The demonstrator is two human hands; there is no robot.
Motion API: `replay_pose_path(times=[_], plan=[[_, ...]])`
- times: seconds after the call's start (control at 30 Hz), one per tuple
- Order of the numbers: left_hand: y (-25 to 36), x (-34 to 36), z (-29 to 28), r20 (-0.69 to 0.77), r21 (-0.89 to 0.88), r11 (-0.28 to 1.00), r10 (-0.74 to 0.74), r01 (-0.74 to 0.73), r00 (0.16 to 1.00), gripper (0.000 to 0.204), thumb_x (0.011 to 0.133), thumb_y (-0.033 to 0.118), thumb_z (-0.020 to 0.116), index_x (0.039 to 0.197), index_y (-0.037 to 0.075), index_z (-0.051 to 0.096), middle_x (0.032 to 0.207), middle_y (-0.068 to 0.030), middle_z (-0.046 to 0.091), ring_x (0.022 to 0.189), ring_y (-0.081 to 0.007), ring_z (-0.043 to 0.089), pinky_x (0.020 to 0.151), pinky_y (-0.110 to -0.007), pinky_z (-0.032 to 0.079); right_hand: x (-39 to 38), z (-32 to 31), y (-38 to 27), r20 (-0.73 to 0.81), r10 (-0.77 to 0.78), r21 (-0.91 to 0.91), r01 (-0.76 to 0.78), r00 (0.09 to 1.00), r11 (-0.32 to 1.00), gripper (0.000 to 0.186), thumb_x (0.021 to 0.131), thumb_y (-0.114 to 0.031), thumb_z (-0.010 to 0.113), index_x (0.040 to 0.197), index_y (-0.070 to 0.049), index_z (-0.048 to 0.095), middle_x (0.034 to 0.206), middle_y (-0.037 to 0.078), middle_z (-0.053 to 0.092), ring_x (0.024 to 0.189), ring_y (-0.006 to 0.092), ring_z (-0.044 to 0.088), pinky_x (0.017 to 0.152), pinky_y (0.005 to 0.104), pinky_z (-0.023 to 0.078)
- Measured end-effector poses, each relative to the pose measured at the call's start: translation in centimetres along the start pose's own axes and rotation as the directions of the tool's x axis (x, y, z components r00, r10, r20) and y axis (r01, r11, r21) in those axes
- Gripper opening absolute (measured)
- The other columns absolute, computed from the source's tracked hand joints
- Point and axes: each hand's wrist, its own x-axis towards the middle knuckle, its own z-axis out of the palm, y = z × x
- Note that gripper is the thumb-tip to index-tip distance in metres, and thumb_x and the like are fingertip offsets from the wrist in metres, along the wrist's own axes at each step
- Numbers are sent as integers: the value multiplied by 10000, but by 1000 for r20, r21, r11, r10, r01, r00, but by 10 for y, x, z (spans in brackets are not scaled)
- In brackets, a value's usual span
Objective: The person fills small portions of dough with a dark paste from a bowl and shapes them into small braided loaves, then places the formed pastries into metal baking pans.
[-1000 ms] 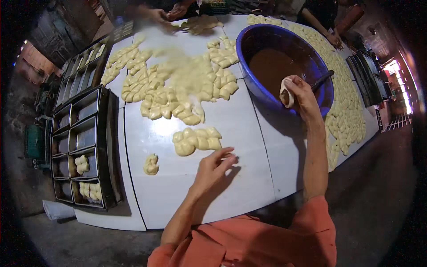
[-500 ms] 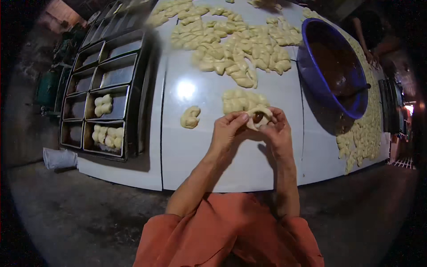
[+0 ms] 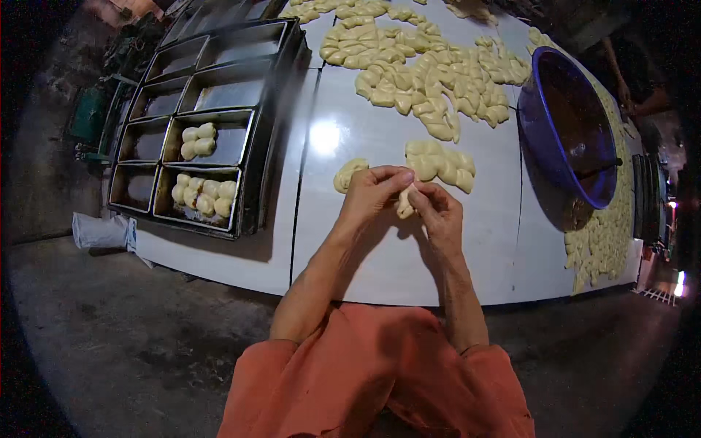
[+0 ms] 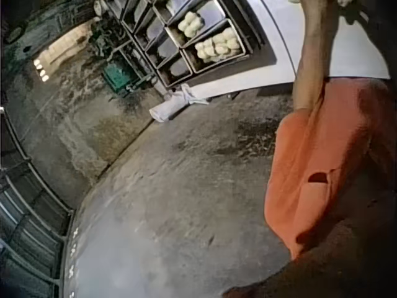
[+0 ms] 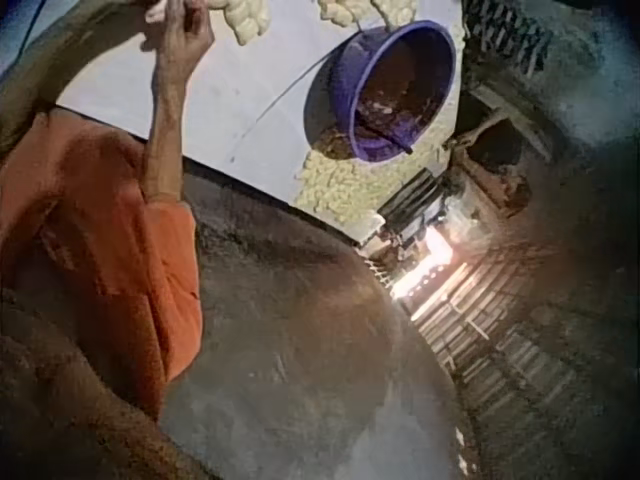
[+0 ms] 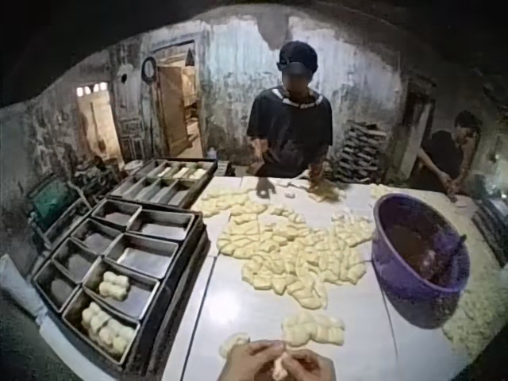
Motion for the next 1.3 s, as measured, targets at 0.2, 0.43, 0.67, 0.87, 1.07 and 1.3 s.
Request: replay_pose_path(times=[0.2, 0.43, 0.67, 0.87, 1.07, 1.3], plan=[[15, -17, 12, 50, 153, 987, 31, -38, 998, 350, 900, 124, 715, 1201, -43, 650, 920, -70, 704, 794, -95, 648, 681, -228, 548, 6, -27, 22, 159, -353, -322, 387, 922, 864, 329, 909, -113, 689, 1223, -46, 619, 1127, 74, 613, 899, 162, 609, 753, 272, 505], [10, -31, 12, 71, 294, 948, 106, -123, 992, 258, 940, 85, 630, 1176, -9, 676, 971, -66, 692, 808, -94, 633, 686, -228, 538, 4, 1, 30, -68, -568, -283, 530, 821, 800, 187, 964, -127, 638, 1109, -17, 595, 1112, 102, 617, 1017, 175, 613, 830, 315, 528], [-18, -40, 2, 78, 163, 987, 1, -14, 997, 248, 937, 153, 667, 1136, 10, 708, 785, 7, 663, 687, -55, 576, 623, -208, 479, 16, -4, 37, -152, -548, -435, 442, 822, 785, 298, 898, -214, 750, 773, 8, 594, 634, 11, 542, 590, 78, 474, 563, 267, 424], [-8, -41, -13, -32, 354, 929, 125, -106, 992, 247, 927, 177, 693, 1093, -5, 719, 822, -9, 703, 705, -42, 595, 592, -212, 459, -12, 4, 18, -71, -324, -299, 290, 943, 909, 235, 929, -219, 702, 987, 4, 657, 871, 68, 616, 735, 107, 567, 628, 271, 477], [-8, -58, -31, 143, 921, 297, 347, -253, 927, 422, 977, 226, 601, 1339, 12, 562, 984, -186, 719, 900, -284, 714, 773, -354, 532, -20, -12, 24, 158, -160, -745, 224, 974, 629, 273, 910, -225, 676, 1089, -19, 661, 1008, 144, 649, 839, 268, 664, 745, 367, 527], [20, -48, -62, -161, 950, 310, 584, -36, 796, 514, 864, 343, 746, 1249, 23, 630, 1128, -142, 662, 865, -237, 682, 750, -340, 543, 6, 12, 1, 83, -232, -789, 206, 969, 579, 306, 930, -237, 634, 1141, -17, 646, 1040, 161, 656, 862, 298, 678, 794, 392, 526]])
